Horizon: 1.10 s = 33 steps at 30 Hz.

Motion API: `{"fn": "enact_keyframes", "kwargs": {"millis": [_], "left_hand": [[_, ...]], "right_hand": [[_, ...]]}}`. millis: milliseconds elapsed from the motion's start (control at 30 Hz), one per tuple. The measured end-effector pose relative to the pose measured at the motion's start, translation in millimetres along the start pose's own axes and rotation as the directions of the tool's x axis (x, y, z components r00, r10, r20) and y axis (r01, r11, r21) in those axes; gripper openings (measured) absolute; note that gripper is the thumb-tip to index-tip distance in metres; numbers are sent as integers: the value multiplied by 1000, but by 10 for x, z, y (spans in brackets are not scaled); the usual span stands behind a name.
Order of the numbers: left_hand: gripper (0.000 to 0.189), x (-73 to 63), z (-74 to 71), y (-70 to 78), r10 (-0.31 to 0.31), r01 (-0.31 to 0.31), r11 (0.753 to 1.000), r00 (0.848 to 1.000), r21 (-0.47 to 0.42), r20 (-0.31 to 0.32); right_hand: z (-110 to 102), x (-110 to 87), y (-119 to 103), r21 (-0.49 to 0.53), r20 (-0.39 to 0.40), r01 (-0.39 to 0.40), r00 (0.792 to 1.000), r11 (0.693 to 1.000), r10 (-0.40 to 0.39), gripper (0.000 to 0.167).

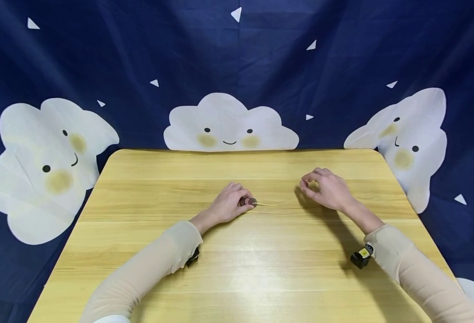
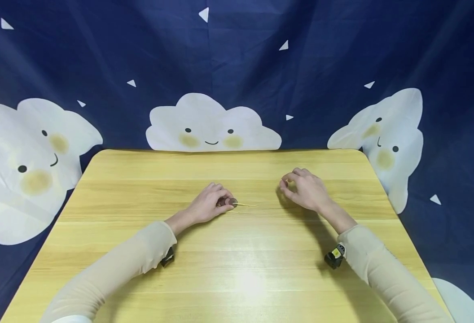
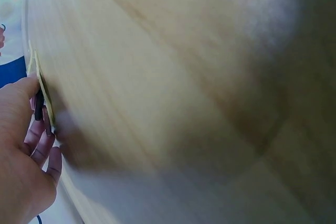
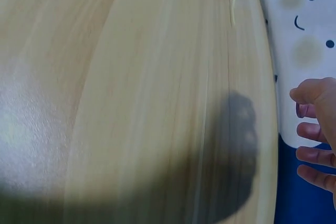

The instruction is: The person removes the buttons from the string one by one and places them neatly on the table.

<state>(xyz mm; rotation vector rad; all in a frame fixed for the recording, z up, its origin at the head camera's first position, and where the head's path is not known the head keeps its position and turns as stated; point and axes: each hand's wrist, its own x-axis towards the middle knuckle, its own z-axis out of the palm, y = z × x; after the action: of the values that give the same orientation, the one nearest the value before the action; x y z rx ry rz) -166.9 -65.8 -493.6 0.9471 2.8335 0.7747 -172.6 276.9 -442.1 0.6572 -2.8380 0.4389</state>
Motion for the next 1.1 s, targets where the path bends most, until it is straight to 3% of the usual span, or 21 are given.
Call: {"fn": "enact_keyframes", "kwargs": {"millis": [400, 1100], "left_hand": [[26, -5, 0, -2, -6, 6, 1000, 1000, 1, 1], [24, 2, 7, -6, 1, -1, 1000, 1000, 4, 0]], "right_hand": [[89, 30, 215, -23, 69, -86, 994, 996, 88, 28], [265, 150, 367, -42, 140, -151, 978, 988, 156, 27]]}}
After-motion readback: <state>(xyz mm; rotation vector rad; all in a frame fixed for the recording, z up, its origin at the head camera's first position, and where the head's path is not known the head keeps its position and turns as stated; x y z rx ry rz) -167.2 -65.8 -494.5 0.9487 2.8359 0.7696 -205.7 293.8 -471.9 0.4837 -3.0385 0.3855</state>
